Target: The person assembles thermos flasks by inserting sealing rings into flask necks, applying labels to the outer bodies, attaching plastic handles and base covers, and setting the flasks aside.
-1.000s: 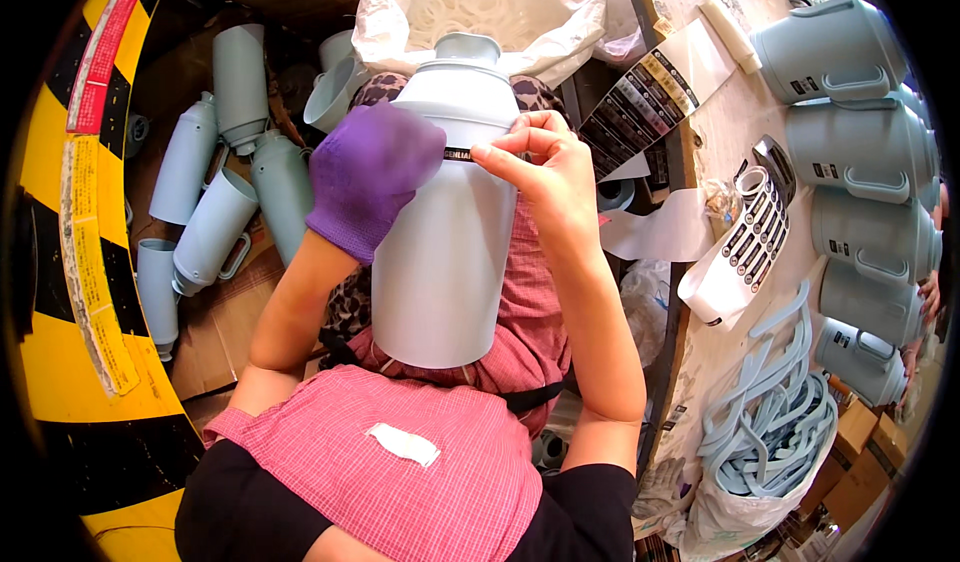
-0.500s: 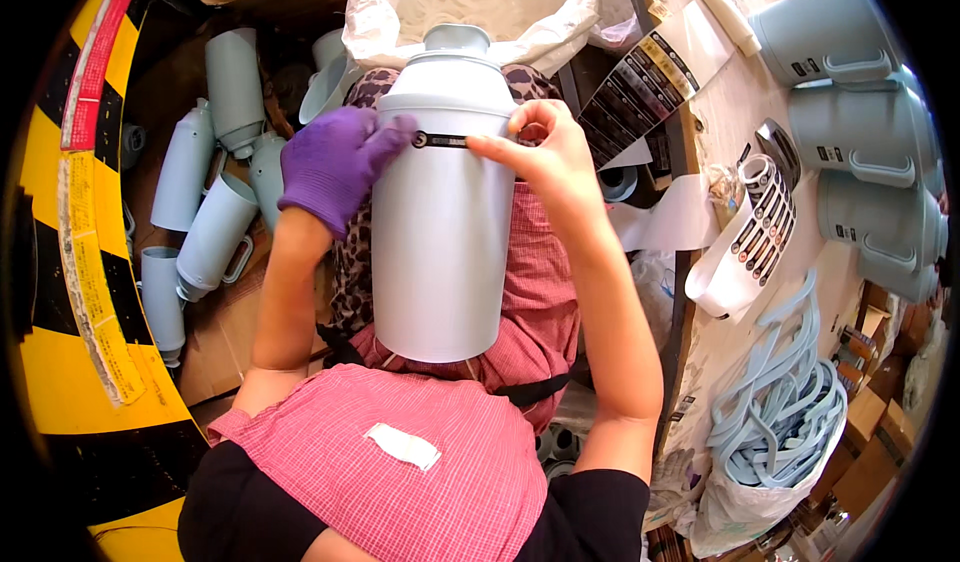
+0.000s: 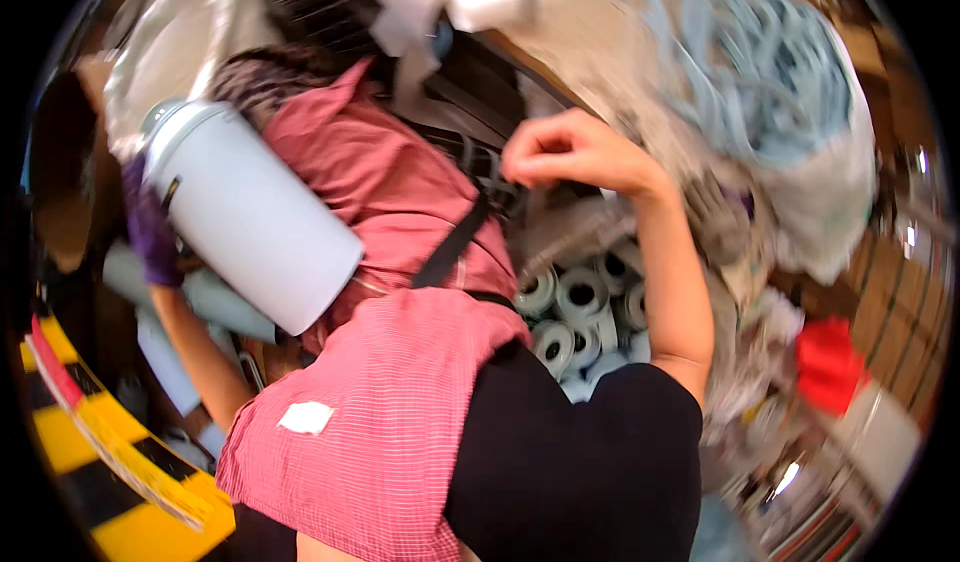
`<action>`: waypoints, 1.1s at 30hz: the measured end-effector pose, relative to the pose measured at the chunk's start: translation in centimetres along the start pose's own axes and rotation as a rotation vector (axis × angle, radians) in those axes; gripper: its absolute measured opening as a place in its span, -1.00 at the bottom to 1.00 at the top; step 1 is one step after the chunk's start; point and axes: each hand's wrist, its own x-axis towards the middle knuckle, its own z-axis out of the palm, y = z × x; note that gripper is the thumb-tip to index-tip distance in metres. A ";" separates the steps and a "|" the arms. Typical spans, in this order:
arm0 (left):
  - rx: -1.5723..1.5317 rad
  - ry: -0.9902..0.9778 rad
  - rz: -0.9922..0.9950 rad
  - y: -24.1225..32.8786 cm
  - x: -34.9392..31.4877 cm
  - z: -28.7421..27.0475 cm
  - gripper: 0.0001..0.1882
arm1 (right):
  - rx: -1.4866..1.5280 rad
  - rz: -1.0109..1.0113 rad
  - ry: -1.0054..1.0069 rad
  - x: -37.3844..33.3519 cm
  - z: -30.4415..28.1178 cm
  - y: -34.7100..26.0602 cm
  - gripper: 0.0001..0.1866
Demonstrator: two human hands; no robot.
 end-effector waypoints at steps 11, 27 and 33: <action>0.027 -0.917 0.644 3.8 14.2 -0.1 -0.43 | -0.732 0.932 1.258 -16.0 10.7 48.9 -0.62; 0.035 -0.177 0.163 -4.1 3.8 -8.9 -0.62 | -0.091 0.893 0.429 -23.2 3.3 28.9 -0.22; -0.362 -0.008 -0.063 -6.6 -6.4 -1.0 -0.59 | 0.009 -0.137 0.638 -14.3 1.6 0.5 0.03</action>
